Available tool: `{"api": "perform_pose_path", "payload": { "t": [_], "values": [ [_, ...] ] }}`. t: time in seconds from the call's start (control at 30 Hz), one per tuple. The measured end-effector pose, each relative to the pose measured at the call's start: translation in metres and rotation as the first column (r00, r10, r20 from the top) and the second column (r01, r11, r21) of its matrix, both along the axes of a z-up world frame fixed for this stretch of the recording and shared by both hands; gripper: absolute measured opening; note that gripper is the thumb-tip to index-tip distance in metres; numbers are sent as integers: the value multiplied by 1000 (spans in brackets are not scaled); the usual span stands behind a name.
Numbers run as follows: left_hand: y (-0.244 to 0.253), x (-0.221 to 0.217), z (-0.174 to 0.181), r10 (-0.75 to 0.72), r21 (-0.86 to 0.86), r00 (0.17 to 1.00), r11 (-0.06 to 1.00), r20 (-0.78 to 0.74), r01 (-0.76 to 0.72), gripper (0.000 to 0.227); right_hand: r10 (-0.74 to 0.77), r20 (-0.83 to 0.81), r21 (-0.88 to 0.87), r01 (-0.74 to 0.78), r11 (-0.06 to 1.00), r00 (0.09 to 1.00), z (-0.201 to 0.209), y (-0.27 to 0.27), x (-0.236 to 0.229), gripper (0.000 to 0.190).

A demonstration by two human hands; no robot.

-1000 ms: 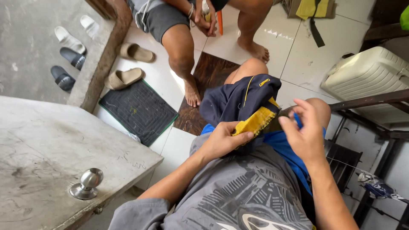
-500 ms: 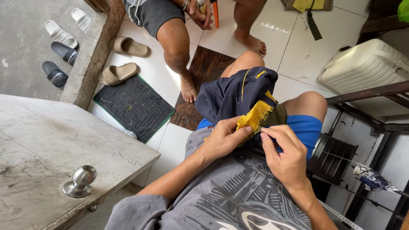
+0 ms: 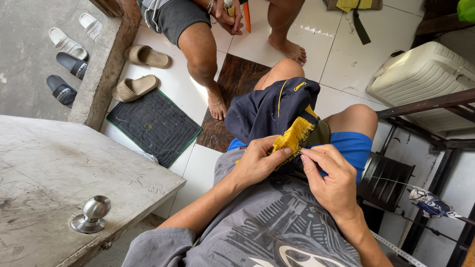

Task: Inspecting and adjusting the yellow trim on a blue fabric garment component

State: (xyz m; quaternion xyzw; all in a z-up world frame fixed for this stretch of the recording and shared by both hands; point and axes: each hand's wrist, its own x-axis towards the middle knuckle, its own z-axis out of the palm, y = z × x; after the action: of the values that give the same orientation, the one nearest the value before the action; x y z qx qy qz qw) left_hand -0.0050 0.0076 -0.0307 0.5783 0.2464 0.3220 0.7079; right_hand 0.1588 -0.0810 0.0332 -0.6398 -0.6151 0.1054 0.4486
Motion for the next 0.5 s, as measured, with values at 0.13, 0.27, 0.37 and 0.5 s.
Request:
{"api": "perform_pose_path", "payload": {
  "t": [0.13, 0.27, 0.37, 0.5],
  "values": [
    [0, 2, -3, -5, 6, 1000, 1000, 17, 5, 16, 0, 4, -1, 0, 1000, 1000, 0, 0, 2, 9],
    [0, 2, -2, -7, 6, 1000, 1000, 22, 7, 16, 7, -5, -7, -7, 1000, 1000, -1, 0, 3, 10],
    [0, 2, -2, -6, -1, 1000, 1000, 26, 6, 16, 14, -14, -15, -14, 1000, 1000, -2, -1, 4, 12],
    [2, 1, 0, 2, -12, 1000, 1000, 22, -1, 16, 19, -29, -27, -20, 999, 999, -1, 0, 5, 13]
  ]
}}
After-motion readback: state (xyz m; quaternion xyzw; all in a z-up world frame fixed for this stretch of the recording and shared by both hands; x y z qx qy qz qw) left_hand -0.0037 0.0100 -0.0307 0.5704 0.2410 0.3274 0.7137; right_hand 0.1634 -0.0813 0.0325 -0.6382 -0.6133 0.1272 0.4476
